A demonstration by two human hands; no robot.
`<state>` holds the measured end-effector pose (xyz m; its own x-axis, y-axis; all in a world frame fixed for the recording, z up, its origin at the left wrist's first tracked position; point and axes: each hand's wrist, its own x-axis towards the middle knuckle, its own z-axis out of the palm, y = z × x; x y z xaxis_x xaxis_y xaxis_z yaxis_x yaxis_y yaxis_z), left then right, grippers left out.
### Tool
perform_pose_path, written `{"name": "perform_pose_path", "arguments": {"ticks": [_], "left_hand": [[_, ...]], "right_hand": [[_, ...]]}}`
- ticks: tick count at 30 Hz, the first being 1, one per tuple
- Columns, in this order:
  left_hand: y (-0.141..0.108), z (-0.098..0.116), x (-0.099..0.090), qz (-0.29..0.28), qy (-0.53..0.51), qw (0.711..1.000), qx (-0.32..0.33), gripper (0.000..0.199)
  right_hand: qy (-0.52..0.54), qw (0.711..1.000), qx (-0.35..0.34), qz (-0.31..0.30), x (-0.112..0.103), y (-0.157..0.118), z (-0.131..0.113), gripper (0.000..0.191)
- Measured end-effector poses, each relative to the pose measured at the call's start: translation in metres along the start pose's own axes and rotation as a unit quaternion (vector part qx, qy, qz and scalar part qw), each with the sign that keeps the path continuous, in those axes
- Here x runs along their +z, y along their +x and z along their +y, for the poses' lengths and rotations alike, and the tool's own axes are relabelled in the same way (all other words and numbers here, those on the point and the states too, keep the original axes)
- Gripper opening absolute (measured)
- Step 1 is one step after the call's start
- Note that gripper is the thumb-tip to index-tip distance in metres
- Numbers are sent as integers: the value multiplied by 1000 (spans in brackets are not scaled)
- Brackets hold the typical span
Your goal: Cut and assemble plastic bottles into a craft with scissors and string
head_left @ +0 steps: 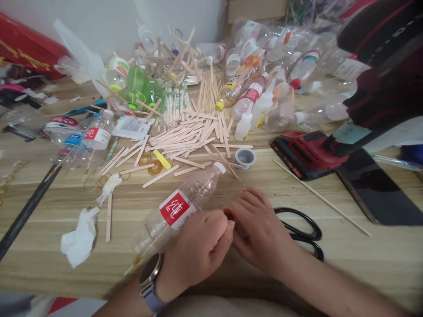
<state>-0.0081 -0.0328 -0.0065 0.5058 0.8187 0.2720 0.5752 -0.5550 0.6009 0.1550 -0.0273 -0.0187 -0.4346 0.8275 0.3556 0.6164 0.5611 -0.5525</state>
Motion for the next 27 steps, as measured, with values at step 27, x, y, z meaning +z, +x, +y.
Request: {"name": "perform_pose_path", "arguments": {"ticks": [27], "left_hand": [[0,3,2,3,23,1000,8,34]], "right_hand": [[-3,1000,13,-22,-3,1,-1,11]]}}
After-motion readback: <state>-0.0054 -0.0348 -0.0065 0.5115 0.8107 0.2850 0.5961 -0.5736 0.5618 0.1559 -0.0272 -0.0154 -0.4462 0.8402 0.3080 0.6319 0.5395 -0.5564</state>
